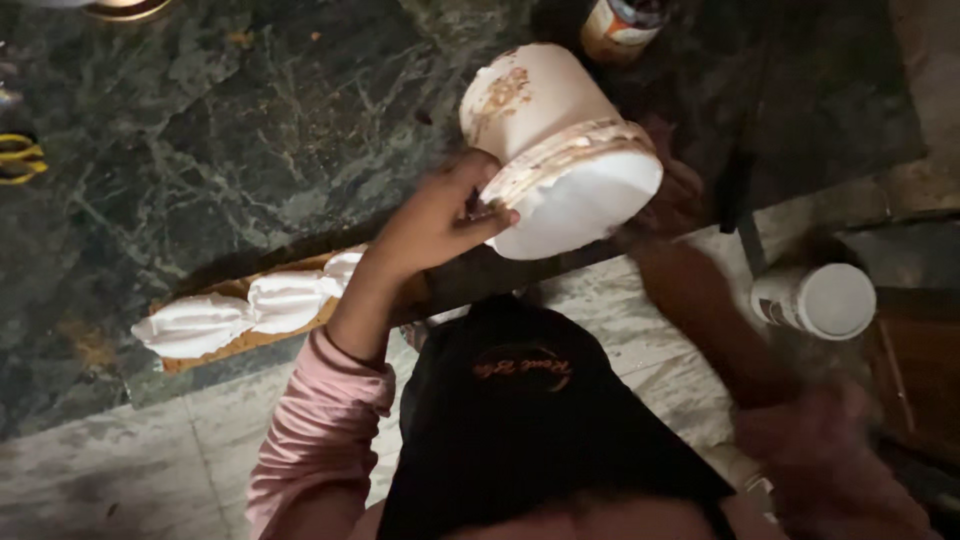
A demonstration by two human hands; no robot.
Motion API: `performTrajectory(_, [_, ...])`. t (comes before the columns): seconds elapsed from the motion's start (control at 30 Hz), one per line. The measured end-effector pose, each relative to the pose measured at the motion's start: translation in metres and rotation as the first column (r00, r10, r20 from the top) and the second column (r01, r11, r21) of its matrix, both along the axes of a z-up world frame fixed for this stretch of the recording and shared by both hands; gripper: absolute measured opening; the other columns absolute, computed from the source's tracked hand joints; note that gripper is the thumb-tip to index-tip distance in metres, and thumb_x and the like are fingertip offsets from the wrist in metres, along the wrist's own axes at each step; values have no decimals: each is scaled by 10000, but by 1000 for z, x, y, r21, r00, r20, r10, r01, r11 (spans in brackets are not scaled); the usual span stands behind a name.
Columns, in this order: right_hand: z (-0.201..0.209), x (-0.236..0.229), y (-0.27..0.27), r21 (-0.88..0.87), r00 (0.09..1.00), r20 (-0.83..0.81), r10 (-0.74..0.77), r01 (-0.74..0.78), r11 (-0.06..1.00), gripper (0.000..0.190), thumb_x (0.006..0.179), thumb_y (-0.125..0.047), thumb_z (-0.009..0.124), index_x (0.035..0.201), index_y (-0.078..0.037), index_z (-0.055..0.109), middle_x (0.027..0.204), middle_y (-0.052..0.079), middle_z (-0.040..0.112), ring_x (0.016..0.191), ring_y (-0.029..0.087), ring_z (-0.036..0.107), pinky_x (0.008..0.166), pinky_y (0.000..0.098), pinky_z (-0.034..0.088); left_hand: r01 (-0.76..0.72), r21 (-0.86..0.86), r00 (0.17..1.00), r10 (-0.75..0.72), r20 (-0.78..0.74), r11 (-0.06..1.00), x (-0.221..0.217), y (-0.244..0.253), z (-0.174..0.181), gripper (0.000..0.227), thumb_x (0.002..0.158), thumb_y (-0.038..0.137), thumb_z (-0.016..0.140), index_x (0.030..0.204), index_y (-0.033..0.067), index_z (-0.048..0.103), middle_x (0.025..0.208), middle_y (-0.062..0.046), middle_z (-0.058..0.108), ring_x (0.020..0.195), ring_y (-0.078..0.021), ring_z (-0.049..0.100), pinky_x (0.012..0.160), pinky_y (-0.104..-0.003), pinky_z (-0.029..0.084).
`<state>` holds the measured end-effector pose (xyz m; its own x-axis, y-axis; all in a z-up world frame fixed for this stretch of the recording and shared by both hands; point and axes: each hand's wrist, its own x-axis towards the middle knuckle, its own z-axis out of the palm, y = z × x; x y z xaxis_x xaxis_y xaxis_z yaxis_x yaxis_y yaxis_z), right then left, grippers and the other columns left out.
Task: The person scoops a white paste from a bucket and spreads it evenly onto rectangular wooden boards using a metal spatula. They repeat this process for multiple boards, ensuring full coverage.
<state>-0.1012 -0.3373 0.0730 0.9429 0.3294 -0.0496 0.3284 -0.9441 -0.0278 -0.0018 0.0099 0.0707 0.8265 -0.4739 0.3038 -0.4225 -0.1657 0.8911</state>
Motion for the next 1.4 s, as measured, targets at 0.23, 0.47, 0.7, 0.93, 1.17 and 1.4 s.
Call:
performTrajectory(0.23, [6, -16, 31, 308, 567, -758, -323, 747, 589, 420, 963, -296, 575, 1328, -121, 684, 777, 55, 754, 532, 148, 610, 465, 330, 493, -182, -42, 983, 181, -30, 982, -10, 8, 2, 397, 938, 280, 804, 1162, 11, 617, 1041, -109, 668, 870, -158, 658, 660, -296, 533])
performTrajectory(0.47, [24, -24, 21, 359, 497, -833, -243, 820, 445, 458, 935, -292, 608, 1337, -76, 646, 689, 84, 678, 457, 128, 511, 368, 326, 386, -275, -391, 935, 149, -323, 878, -14, -4, -24, 443, 991, 297, 749, 1249, -2, 549, 1100, -77, 688, 972, -120, 656, 800, -276, 573])
performTrajectory(0.7, [18, -12, 8, 679, 771, -636, 31, 540, 497, 345, 1021, -250, 648, 1202, 26, 748, 797, 55, 697, 648, 99, 598, 538, 273, 455, -499, -397, 766, 179, -617, 770, 28, 15, -38, 419, 961, 321, 712, 1220, 27, 564, 938, -56, 658, 790, -136, 663, 711, -321, 613])
performTrajectory(0.93, [3, -2, 63, 477, 992, -84, 99, -47, 878, 377, 947, -185, 774, 1322, -186, 730, 981, 119, 722, 772, 215, 638, 699, 327, 503, -668, -446, 738, 453, -501, 595, -46, 92, -40, 339, 1043, 311, 681, 1192, 18, 599, 877, -31, 611, 742, -111, 591, 639, -290, 498])
performTrajectory(1.17, [-30, 30, 115, 406, 935, -38, 354, -309, 860, 290, 1005, -180, 740, 1295, -177, 739, 996, 158, 718, 843, 297, 675, 752, 380, 529, -832, -438, 544, 654, -525, 340, -141, 136, -16, 202, 1086, 224, 640, 1138, 30, 612, 960, -32, 632, 872, -121, 624, 815, -312, 586])
performTrajectory(1.4, [20, 30, 94, 692, 918, -304, 255, 29, 721, 309, 1033, -249, 672, 1248, -34, 729, 1052, 59, 785, 887, 134, 702, 817, 316, 565, -895, -285, 443, 602, -664, 344, -235, 137, -85, 237, 1078, 254, 647, 1037, 24, 607, 924, -40, 640, 864, -123, 623, 827, -304, 549])
